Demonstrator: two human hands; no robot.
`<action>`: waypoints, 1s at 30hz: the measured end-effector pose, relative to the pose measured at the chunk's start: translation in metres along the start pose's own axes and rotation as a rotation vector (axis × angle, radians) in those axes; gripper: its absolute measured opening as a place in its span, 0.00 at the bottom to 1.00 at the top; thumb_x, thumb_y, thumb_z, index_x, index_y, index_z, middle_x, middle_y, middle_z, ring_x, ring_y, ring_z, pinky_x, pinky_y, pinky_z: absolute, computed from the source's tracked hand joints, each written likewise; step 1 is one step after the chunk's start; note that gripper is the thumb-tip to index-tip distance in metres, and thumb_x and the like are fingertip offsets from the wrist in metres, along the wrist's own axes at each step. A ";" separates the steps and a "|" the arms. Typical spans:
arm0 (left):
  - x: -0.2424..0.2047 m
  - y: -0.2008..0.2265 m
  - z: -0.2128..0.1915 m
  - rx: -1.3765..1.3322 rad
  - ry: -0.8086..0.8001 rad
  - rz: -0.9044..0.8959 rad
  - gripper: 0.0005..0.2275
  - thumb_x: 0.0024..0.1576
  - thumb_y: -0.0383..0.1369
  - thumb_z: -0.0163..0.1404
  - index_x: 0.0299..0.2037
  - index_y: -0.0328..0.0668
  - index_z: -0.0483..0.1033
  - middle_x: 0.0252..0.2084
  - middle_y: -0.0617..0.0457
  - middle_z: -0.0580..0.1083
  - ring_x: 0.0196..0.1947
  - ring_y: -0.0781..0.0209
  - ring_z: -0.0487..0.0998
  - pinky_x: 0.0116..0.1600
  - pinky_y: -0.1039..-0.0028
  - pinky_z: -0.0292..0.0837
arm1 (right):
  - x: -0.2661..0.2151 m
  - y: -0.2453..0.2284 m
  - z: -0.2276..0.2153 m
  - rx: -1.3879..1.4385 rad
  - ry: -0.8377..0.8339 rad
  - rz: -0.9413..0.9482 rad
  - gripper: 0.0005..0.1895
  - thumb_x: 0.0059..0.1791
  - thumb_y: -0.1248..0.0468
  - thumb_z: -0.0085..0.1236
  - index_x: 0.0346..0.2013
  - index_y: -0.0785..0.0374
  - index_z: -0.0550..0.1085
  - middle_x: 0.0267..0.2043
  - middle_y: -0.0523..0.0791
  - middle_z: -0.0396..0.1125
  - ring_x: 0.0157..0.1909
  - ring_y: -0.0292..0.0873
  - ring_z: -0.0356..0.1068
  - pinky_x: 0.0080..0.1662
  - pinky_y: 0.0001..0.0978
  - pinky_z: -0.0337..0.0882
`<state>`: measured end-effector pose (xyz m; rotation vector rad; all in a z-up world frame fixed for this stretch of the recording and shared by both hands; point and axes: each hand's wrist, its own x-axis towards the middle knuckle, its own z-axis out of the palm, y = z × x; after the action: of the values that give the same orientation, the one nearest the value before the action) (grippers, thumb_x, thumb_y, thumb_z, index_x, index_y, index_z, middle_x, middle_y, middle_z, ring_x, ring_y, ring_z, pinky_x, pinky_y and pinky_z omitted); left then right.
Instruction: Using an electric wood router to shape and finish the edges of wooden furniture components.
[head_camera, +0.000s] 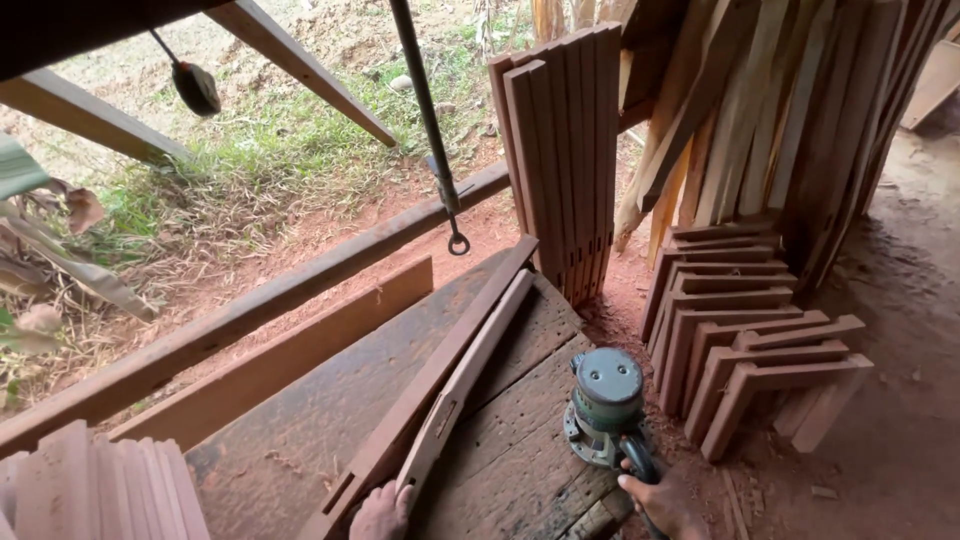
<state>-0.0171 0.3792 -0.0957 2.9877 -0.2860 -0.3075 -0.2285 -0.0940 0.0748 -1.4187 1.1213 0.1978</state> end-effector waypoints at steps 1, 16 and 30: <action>-0.002 0.000 -0.004 0.005 0.002 0.003 0.21 0.58 0.61 0.36 0.51 0.67 0.72 0.39 0.53 0.76 0.39 0.47 0.80 0.46 0.58 0.77 | -0.002 0.000 0.001 0.006 -0.002 0.000 0.15 0.47 0.68 0.66 0.49 0.66 0.83 0.21 0.50 0.65 0.21 0.46 0.63 0.30 0.38 0.62; 0.003 -0.062 -0.124 -0.237 -0.201 -0.257 0.36 0.42 0.59 0.61 0.60 0.54 0.72 0.56 0.53 0.78 0.55 0.51 0.79 0.58 0.65 0.75 | 0.029 0.040 -0.002 0.136 -0.058 -0.154 0.15 0.48 0.73 0.60 0.49 0.73 0.75 0.21 0.56 0.62 0.21 0.51 0.58 0.27 0.43 0.58; -0.055 -0.014 -0.214 -0.373 -0.258 -0.241 0.24 0.55 0.56 0.54 0.51 0.48 0.75 0.42 0.50 0.82 0.43 0.53 0.84 0.49 0.67 0.79 | -0.008 0.005 0.006 -0.063 0.075 -0.198 0.12 0.48 0.75 0.62 0.46 0.78 0.80 0.20 0.58 0.65 0.21 0.53 0.62 0.27 0.45 0.62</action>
<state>-0.0217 0.4259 0.1210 2.6101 0.1030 -0.6897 -0.2330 -0.0842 0.0755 -1.5935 1.0348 0.0395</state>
